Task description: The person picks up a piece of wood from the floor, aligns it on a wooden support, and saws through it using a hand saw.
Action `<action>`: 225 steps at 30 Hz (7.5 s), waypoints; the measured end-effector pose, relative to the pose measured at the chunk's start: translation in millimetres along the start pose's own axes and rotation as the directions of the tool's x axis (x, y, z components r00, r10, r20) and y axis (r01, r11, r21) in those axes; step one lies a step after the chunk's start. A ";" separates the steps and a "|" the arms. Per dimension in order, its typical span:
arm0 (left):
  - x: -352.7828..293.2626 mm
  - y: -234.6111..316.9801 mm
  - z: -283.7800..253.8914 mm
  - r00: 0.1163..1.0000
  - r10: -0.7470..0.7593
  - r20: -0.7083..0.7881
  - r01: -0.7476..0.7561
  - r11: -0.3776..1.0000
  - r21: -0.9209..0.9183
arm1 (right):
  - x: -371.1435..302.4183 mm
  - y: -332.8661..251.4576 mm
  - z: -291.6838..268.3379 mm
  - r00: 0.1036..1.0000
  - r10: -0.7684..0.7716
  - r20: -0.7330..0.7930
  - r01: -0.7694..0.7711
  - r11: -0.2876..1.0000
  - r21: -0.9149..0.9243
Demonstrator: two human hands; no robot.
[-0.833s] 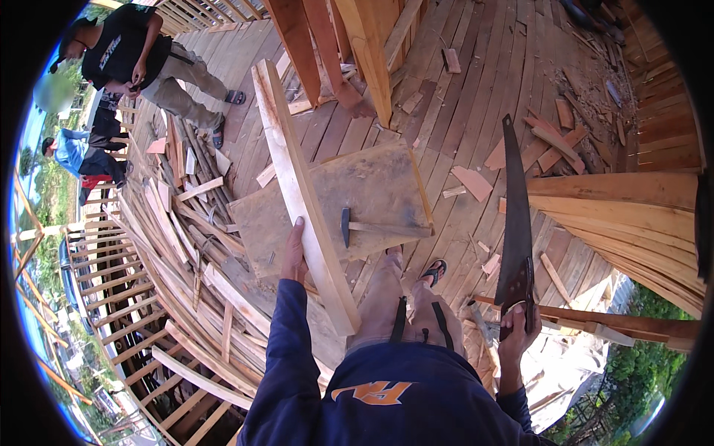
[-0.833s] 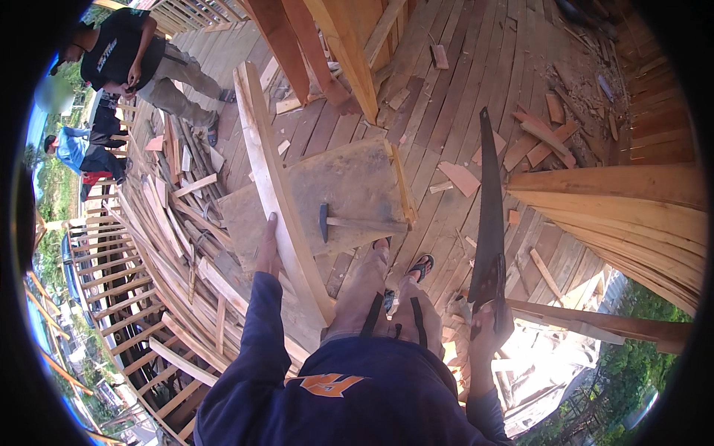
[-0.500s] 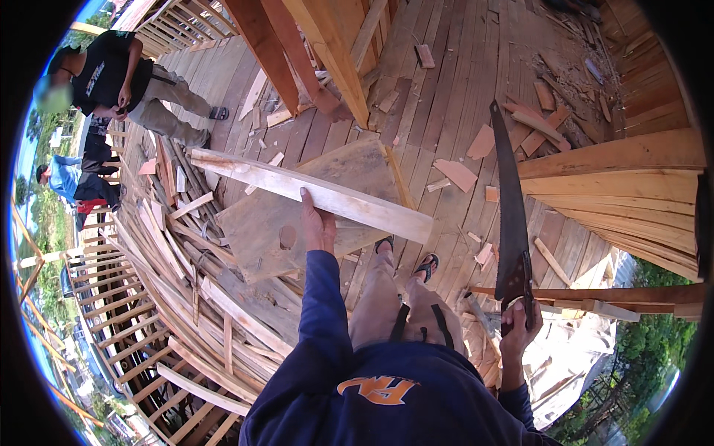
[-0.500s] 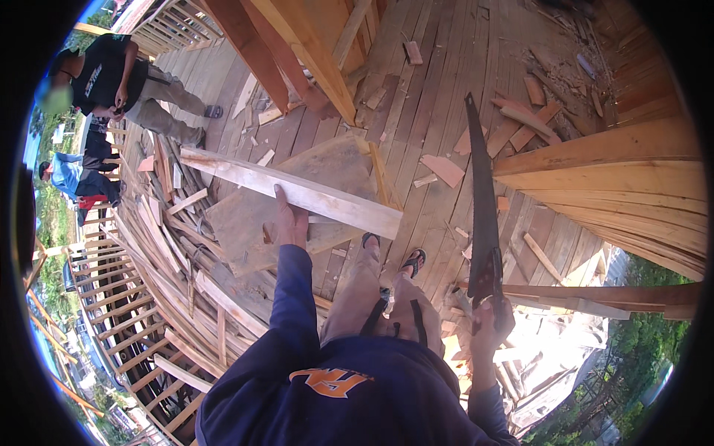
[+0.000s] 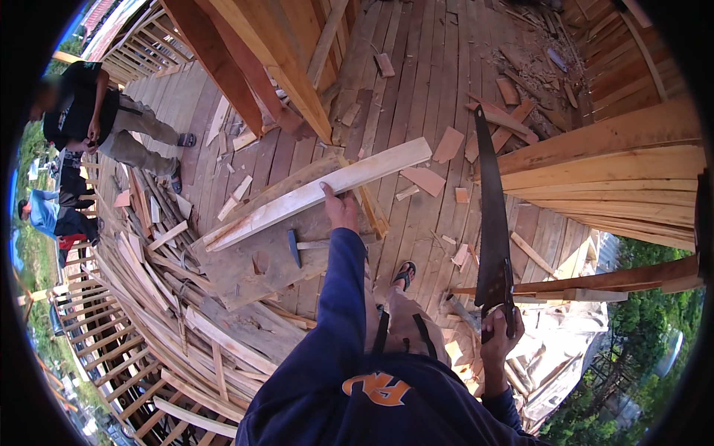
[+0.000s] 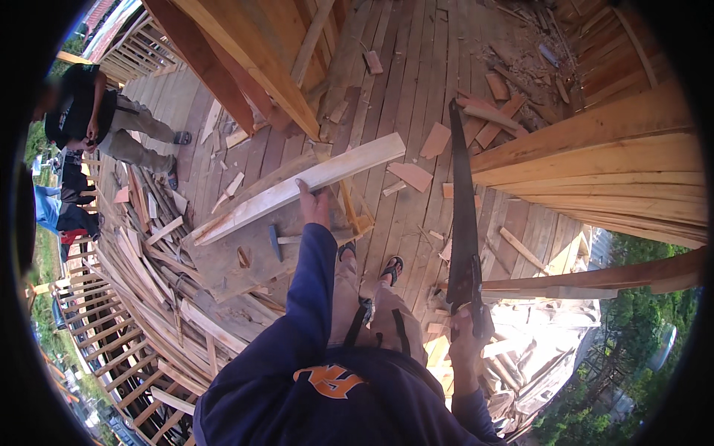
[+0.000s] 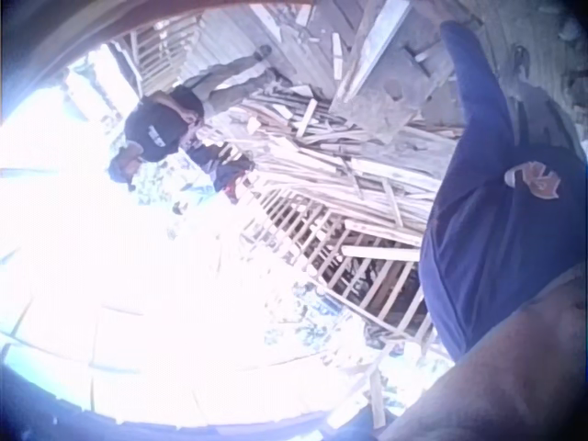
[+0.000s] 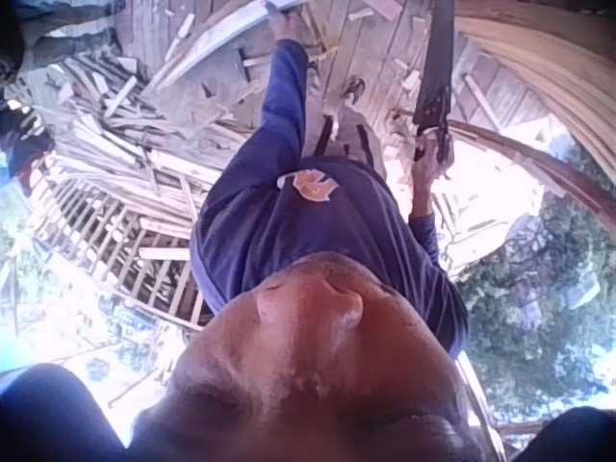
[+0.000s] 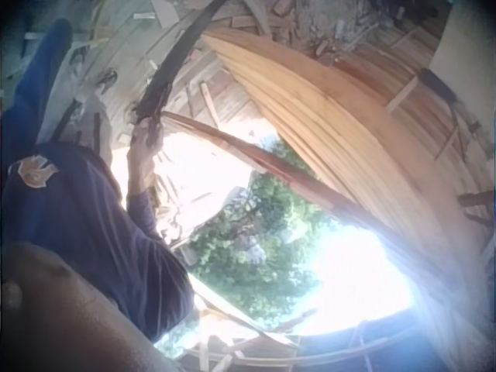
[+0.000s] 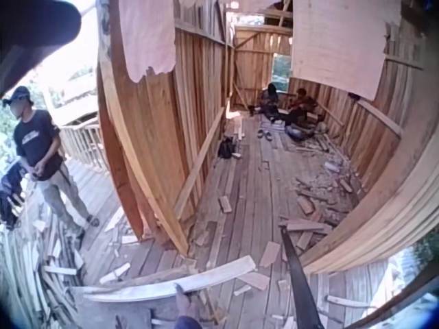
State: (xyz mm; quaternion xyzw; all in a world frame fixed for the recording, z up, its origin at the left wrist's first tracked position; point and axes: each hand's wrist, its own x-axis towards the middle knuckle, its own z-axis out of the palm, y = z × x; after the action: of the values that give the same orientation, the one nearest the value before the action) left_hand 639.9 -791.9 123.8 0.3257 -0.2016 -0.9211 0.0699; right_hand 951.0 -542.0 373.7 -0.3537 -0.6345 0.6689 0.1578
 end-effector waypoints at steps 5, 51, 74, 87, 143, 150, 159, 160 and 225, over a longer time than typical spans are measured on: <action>-8.2 -16.3 19.4 0.993 -0.051 -0.103 0.067 0.986 0.150 | 2.0 -15.0 23.9 0.995 0.007 -0.095 -0.015 0.997 -0.081; 55.6 140.0 36.0 0.720 -0.656 0.229 -0.656 -0.533 0.534 | -21.6 11.1 71.9 0.986 0.121 -0.117 -0.144 0.967 -0.212; 32.7 77.4 20.5 0.619 -0.518 0.591 -0.740 -0.636 0.218 | 5.2 40.6 158.1 0.944 -0.170 0.282 0.268 0.896 -0.355; 35.5 69.9 10.8 0.573 -0.495 0.653 -0.730 -0.670 0.133 | 44.0 153.9 178.4 0.892 -0.234 0.386 0.333 0.918 -0.215; 46.9 -4.9 12.6 0.758 0.159 0.632 -0.259 -0.816 0.516 | 38.4 134.4 170.2 0.860 -0.189 0.474 0.340 0.905 -0.256; 47.4 -3.2 9.1 0.716 0.179 0.674 -0.343 -0.751 0.564 | 29.8 142.9 164.8 0.846 -0.199 0.494 0.356 0.902 -0.245; 51.9 -1.3 4.4 0.677 0.178 0.714 -0.419 -0.705 0.573 | 26.1 122.4 166.1 0.852 -0.173 0.495 0.333 0.908 -0.256; 52.1 -0.5 4.2 0.680 0.178 0.711 -0.417 -0.704 0.575 | 23.8 125.0 162.8 0.849 -0.184 0.495 0.341 0.906 -0.249; 46.2 6.9 7.5 0.661 0.068 0.747 -0.424 -0.788 0.447 | 41.0 141.8 194.6 0.863 -0.189 0.469 0.317 0.925 -0.211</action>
State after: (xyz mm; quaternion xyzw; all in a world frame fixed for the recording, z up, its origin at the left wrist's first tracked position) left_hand 599.3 -807.7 105.7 -0.0153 -0.9891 -0.1174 0.0881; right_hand 824.9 -679.0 215.5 -0.1246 -0.7832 0.6074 0.0457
